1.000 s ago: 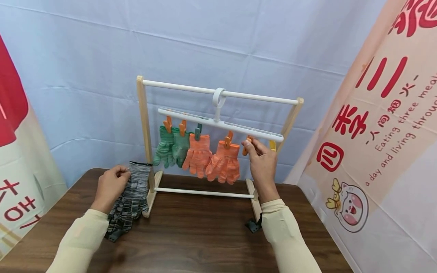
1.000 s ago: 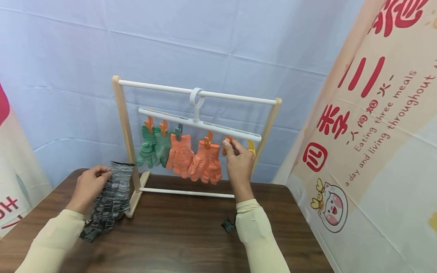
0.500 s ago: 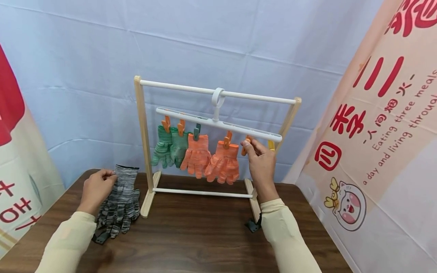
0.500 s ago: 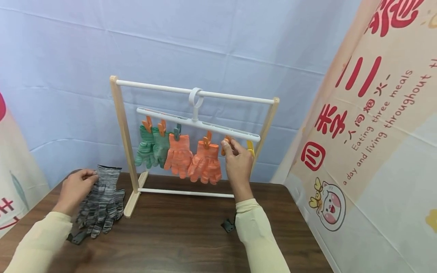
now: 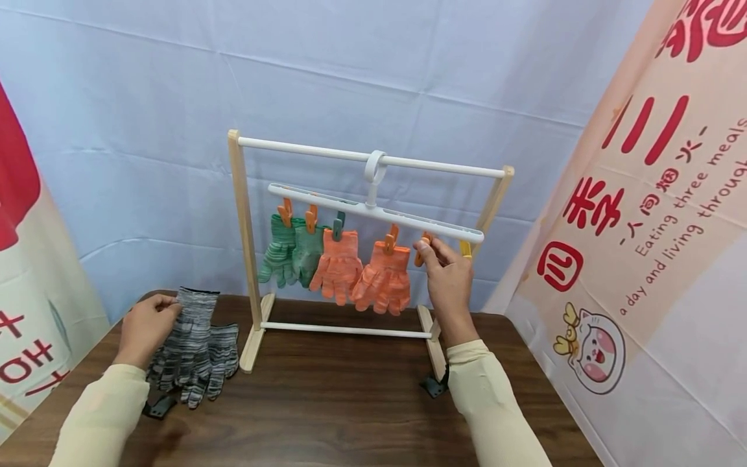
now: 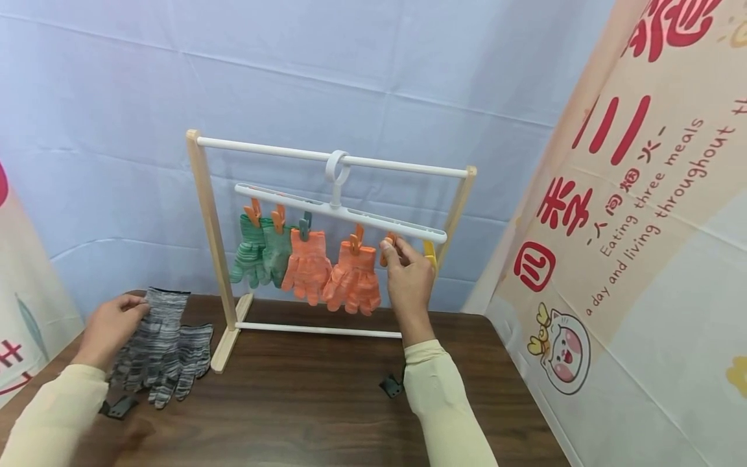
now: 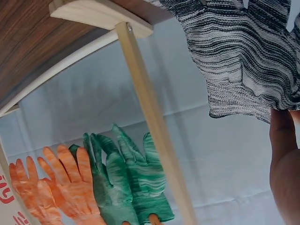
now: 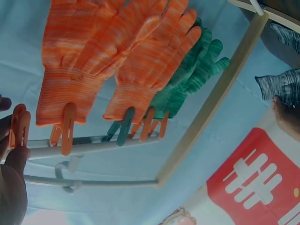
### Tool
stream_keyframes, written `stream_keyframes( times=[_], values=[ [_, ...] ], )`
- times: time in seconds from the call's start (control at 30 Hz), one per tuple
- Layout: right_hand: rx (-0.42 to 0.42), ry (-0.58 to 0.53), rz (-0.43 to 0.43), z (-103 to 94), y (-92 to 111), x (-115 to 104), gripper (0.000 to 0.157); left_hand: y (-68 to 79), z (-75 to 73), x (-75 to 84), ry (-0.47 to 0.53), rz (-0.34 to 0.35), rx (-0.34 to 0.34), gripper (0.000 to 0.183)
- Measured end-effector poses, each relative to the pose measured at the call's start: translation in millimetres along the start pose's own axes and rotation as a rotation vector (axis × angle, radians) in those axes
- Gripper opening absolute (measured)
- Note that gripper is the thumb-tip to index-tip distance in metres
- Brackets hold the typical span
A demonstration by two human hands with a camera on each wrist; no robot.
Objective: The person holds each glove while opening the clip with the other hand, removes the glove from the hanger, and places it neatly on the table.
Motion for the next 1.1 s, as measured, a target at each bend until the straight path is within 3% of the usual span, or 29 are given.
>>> stream_keyframes(
  times=[0.07,0.3,0.47,0.83,1.1],
  values=[
    [0.004,0.015,-0.001,-0.7,2.8,-5.7,0.035,0.2,0.0,-3.4,0.005,-0.007,-0.005,0.052],
    [-0.005,-0.005,-0.001,0.6,-8.9,22.6,0.034,0.3,0.6,-13.2,-0.017,-0.016,-0.016,0.051],
    [0.007,0.000,-0.004,0.0,-10.7,29.8,0.029,2.5,3.2,-17.7,-0.039,-0.008,-0.020,0.049],
    [0.005,-0.013,-0.011,-2.5,1.5,-2.9,0.025,-0.8,5.8,-31.1,-0.051,-0.060,-0.034,0.049],
    [-0.001,-0.002,-0.001,-1.9,1.9,-1.5,0.028,-0.9,10.4,-44.1,-0.049,-0.101,-0.063,0.049]
  ],
)
Point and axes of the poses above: each hand's wrist, its own y-axis away from the middle knuckle, its own z-axis out of the palm, x = y × z, the point moved 4 cm from there along -y, towards the middle knuckle, and after that the axes turned 1 degree about y, right-handed, at the moved point
